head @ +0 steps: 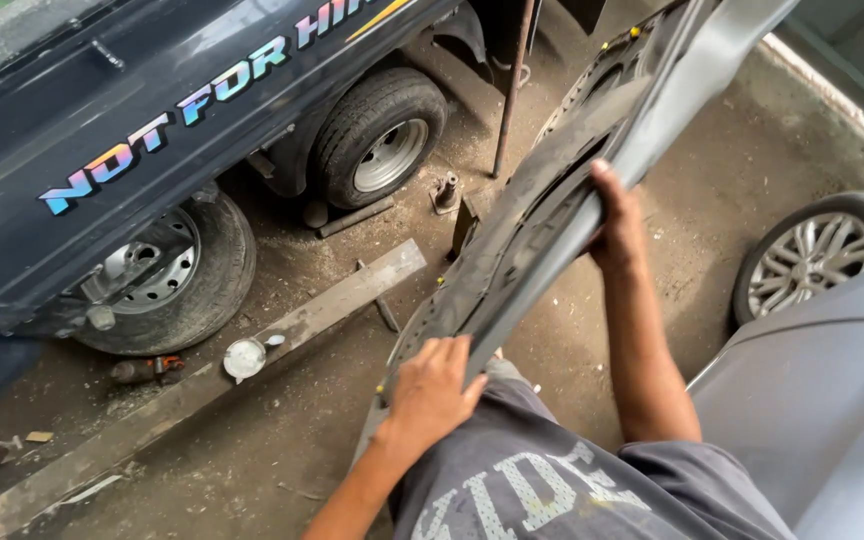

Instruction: Applying sealant or adhesive to the edges of an automotive interior door panel.

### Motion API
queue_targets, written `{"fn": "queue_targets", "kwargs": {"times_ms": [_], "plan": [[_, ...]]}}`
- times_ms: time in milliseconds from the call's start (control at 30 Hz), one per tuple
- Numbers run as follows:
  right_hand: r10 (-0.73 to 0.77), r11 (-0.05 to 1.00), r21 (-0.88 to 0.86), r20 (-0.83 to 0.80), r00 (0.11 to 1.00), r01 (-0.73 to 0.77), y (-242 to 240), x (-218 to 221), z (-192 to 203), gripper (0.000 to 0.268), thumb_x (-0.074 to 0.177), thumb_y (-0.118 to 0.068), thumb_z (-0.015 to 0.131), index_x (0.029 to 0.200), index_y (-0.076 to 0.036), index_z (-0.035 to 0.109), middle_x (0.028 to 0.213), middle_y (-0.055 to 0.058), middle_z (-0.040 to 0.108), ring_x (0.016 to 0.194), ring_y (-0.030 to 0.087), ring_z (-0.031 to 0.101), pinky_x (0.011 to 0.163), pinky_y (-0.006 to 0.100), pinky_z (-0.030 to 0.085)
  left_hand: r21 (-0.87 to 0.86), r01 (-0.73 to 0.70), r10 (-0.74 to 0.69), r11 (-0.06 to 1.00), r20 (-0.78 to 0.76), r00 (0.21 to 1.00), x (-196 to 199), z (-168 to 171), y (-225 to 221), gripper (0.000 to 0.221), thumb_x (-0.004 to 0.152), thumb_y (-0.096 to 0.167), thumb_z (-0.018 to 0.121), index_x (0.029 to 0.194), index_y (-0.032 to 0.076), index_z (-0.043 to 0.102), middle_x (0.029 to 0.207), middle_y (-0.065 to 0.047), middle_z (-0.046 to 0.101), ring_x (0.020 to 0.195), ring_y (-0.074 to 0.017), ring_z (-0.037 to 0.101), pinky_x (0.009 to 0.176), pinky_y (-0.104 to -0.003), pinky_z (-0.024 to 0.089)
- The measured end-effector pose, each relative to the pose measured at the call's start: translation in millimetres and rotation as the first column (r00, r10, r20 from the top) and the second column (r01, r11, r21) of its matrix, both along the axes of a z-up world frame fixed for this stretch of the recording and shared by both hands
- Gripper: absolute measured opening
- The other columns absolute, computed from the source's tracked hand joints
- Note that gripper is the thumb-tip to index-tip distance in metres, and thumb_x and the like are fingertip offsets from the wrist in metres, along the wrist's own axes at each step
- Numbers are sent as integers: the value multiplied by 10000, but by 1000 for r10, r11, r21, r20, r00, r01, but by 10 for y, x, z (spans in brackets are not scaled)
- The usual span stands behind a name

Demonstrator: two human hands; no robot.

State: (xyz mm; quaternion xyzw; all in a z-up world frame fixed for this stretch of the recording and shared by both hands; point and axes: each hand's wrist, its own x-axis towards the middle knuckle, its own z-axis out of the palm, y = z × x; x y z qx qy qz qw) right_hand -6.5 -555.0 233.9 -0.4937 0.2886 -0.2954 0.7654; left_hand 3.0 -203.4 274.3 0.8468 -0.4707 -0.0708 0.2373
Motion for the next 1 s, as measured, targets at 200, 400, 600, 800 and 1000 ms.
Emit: {"fn": "queue_targets", "kwargs": {"times_ms": [200,400,600,800,1000], "plan": [[-17,995,95,113,993,7,-120,-432,77,382,917,-299,784,1156,-24,668,963,76,705,815,196,710,729,376,642,-30,75,-79,997,-186,979,-336,10,372,636,832,312,795,1333,15,538,1092,-165,647,1033,-354,613,820,-470,521],[46,997,67,18,999,-47,38,-564,629,431,891,-339,773,1174,-37,651,981,102,717,793,220,725,611,378,656,-39,93,-101,995,-297,950,-596,-166,670,621,837,231,773,1378,37,538,1073,-141,628,1033,-338,614,850,-460,512],[-47,997,61,-95,994,53,-320,-636,284,402,856,-259,815,1124,5,673,940,96,685,698,224,743,602,451,688,-109,64,-90,992,-254,963,-655,-112,627,623,821,165,750,1403,47,562,1036,-144,626,1005,-331,621,845,-443,518],[-12,997,73,2,1000,12,-198,-690,379,361,861,-235,790,1078,23,658,865,95,671,622,228,706,575,454,673,-177,43,-79,983,-200,977,-755,-103,701,595,788,127,759,1345,7,585,1029,-145,643,989,-341,623,841,-445,520],[-21,1000,22,0,1000,21,-159,-772,466,408,851,-251,811,1061,68,668,844,97,714,625,178,709,578,369,656,-183,55,-91,982,-192,977,-851,-48,741,561,795,128,768,1309,-21,598,988,-145,649,959,-319,638,809,-427,528]]}}
